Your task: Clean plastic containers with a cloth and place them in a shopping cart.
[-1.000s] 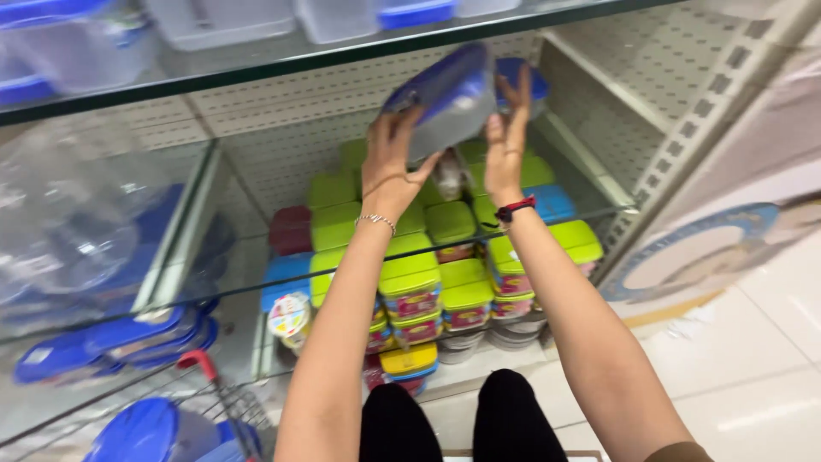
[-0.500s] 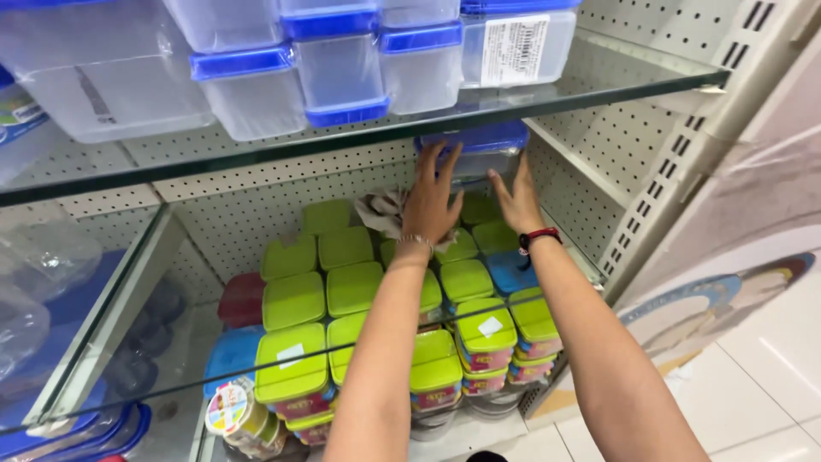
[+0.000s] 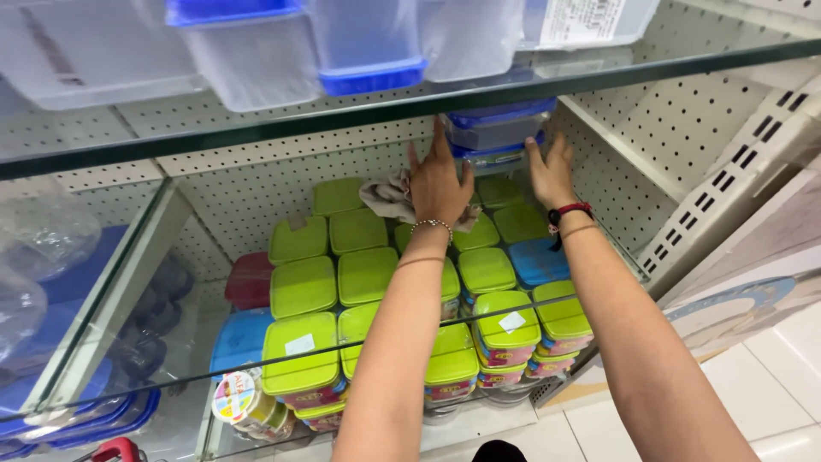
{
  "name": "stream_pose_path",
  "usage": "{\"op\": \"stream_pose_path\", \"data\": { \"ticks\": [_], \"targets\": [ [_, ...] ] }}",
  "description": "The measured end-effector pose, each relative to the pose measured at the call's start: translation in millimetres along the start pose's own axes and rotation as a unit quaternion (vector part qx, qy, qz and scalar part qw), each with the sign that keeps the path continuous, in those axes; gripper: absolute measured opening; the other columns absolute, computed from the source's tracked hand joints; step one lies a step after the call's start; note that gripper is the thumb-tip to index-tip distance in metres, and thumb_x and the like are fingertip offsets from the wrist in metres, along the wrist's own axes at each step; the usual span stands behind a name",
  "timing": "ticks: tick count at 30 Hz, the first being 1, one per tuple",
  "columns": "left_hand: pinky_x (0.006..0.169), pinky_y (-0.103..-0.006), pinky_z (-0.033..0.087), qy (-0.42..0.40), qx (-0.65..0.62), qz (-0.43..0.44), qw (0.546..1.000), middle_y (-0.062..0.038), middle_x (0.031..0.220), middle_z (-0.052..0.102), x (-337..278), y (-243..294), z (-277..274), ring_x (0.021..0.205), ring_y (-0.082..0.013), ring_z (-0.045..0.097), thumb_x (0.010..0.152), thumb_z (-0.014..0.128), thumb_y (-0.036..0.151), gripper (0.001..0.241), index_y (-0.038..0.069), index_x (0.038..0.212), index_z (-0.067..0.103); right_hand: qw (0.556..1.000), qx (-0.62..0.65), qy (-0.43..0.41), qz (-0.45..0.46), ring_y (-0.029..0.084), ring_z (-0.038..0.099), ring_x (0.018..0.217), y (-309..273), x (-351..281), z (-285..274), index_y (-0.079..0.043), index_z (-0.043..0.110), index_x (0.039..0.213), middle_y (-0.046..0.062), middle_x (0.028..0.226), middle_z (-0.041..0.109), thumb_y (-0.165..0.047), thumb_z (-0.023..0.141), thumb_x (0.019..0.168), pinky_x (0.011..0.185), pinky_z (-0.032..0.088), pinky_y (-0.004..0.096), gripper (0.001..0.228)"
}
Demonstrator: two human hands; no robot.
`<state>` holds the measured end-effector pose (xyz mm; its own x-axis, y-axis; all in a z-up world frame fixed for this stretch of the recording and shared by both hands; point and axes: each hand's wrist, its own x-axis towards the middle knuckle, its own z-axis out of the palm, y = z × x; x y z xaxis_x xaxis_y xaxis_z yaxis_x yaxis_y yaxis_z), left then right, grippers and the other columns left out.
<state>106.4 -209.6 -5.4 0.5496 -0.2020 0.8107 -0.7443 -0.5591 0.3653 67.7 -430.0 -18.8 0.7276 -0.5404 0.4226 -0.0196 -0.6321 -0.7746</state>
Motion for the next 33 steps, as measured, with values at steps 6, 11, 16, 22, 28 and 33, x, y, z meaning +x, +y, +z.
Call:
{"op": "stream_pose_path", "data": {
  "ticks": [6, 11, 16, 22, 28, 33],
  "targets": [
    [0.105, -0.0805, 0.006, -0.142, 0.237, -0.285, 0.918, -0.027, 0.166, 0.022, -5.5, 30.2, -55.8, 0.153, -0.0548, 0.017, 0.074, 0.069, 0.059, 0.096, 0.015, 0.154, 0.039, 1.000, -0.009, 0.028, -0.008, 0.054, -0.001, 0.154, 14.1, -10.2, 2.6, 0.005, -0.012, 0.160, 0.040, 0.162, -0.015, -0.077, 0.049, 0.098, 0.126, 0.015, 0.052, 0.119],
    [0.113, -0.0642, 0.021, -0.282, 0.197, -0.239, 0.908, -0.023, 0.155, 0.036, -26.8, 1.2, -71.7, 0.144, -0.0470, 0.029, 0.087, 0.062, 0.054, 0.071, 0.011, 0.143, 0.049, 0.997, -0.025, -0.051, 0.043, 0.047, -0.001, 0.157, -29.4, -56.1, -3.5, -0.002, -0.002, 0.164, 0.034, 0.166, -0.006, -0.078, 0.045, 0.093, 0.128, 0.009, 0.050, 0.115],
    [0.098, -0.0429, 0.055, -0.175, 0.002, -0.320, 0.931, -0.014, 0.121, 0.075, -60.3, -28.6, -155.5, 0.113, -0.0342, 0.070, 0.092, 0.054, 0.038, 0.040, 0.018, 0.116, 0.079, 0.936, 0.070, -0.340, 0.061, 0.028, 0.007, 0.160, -123.9, -152.5, 7.6, -0.013, 0.012, 0.166, 0.013, 0.174, 0.012, -0.079, 0.038, 0.085, 0.127, 0.002, 0.047, 0.108],
    [0.093, -0.0373, 0.056, -0.029, -0.085, -0.211, 0.973, -0.012, 0.109, 0.077, -123.5, -102.0, -239.2, 0.104, -0.0290, 0.074, 0.096, 0.056, 0.021, 0.028, 0.012, 0.110, 0.079, 0.841, 0.044, -0.495, -0.216, 0.033, 0.010, 0.156, -224.6, -261.9, 79.9, -0.009, 0.006, 0.164, 0.022, 0.169, 0.019, -0.051, 0.074, 0.083, 0.124, 0.011, 0.043, 0.113],
    [0.096, -0.0320, 0.056, 0.227, -0.272, -0.295, 0.887, -0.015, 0.117, 0.080, -245.6, -116.5, -401.6, 0.109, -0.0229, 0.075, 0.108, 0.050, 0.019, 0.030, 0.010, 0.124, 0.073, 0.701, 0.234, -0.478, -0.475, 0.032, 0.043, 0.152, -317.5, -375.8, 135.6, -0.009, 0.024, 0.169, 0.021, 0.157, 0.044, 0.003, 0.070, 0.080, 0.126, 0.034, 0.041, 0.102],
    [0.102, -0.0326, 0.052, 0.322, -0.087, -0.325, 0.885, -0.014, 0.128, 0.070, -348.0, -66.7, -512.1, 0.123, -0.0221, 0.066, 0.102, 0.056, 0.019, 0.034, 0.015, 0.136, 0.062, 0.639, 0.306, -0.531, -0.465, 0.032, 0.056, 0.130, -371.4, -493.7, 185.9, -0.005, 0.049, 0.148, 0.018, 0.138, 0.059, 0.005, 0.070, 0.071, 0.110, 0.043, 0.040, 0.080]
  ]
}}
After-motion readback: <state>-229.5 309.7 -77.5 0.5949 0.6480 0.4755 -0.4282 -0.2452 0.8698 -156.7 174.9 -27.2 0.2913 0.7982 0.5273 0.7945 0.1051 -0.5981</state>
